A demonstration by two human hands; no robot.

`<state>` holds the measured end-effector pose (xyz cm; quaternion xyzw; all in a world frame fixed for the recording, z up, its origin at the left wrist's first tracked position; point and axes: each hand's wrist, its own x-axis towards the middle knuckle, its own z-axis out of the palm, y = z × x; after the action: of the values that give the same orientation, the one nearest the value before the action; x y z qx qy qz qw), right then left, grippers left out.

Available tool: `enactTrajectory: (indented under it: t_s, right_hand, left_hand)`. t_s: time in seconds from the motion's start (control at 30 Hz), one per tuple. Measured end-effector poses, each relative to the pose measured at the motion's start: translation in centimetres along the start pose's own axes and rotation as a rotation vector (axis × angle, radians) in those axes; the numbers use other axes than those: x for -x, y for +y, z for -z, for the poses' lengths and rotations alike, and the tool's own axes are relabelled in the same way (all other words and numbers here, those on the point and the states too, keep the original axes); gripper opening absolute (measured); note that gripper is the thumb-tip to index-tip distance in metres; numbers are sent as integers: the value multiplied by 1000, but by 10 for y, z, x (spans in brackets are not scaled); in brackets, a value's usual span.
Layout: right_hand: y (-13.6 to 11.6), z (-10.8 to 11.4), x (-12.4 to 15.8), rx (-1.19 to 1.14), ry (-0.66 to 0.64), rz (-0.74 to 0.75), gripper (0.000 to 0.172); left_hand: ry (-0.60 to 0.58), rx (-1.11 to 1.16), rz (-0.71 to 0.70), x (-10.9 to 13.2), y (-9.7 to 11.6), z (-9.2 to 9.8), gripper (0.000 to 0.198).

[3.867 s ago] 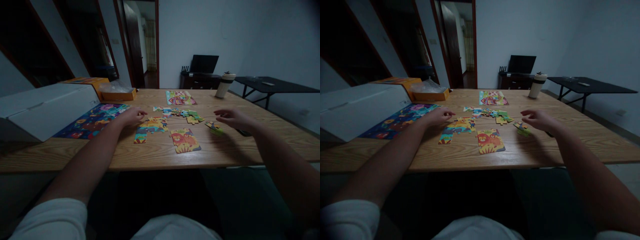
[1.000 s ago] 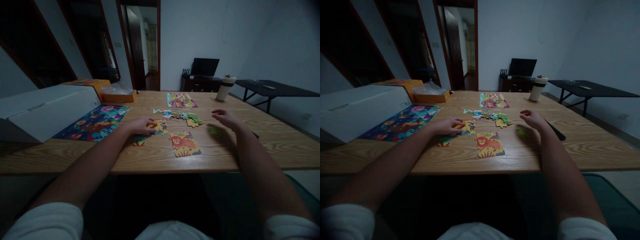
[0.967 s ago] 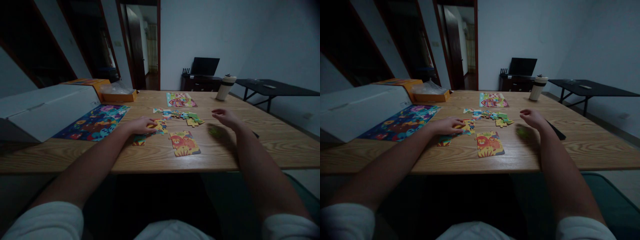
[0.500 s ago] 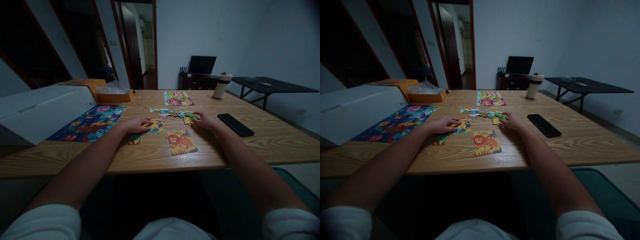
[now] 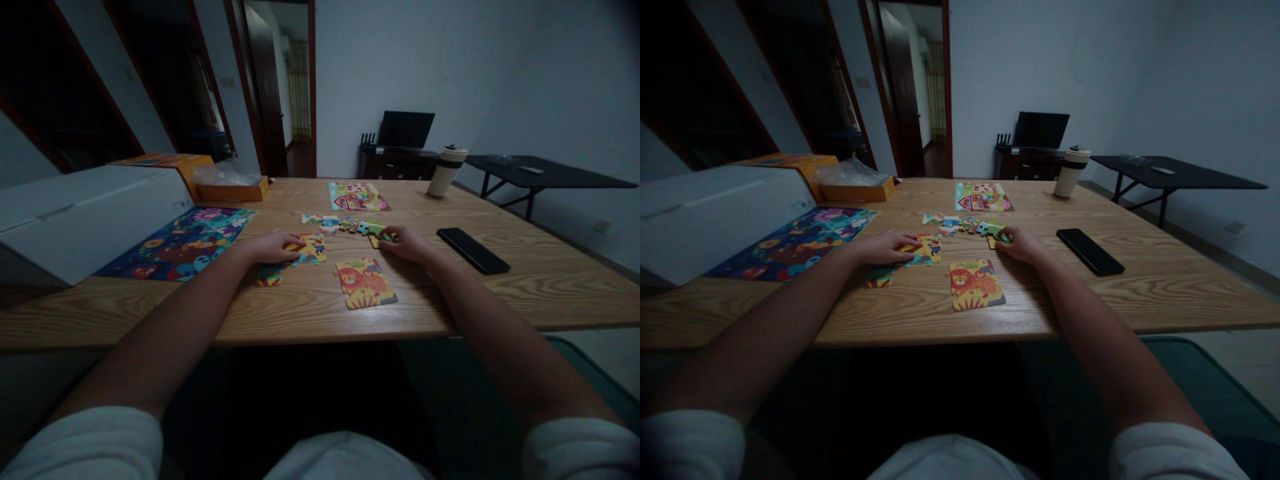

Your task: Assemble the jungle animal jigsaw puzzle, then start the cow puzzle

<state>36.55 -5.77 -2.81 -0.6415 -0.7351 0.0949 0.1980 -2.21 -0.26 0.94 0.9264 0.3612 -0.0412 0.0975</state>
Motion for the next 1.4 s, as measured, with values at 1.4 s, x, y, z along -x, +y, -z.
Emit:
enactTrajectory:
  t_s: [1.4]
  right_hand:
    - [-20,3,13,208,-44,194,28]
  left_hand:
    - [42,61,113,3,-23,3,50]
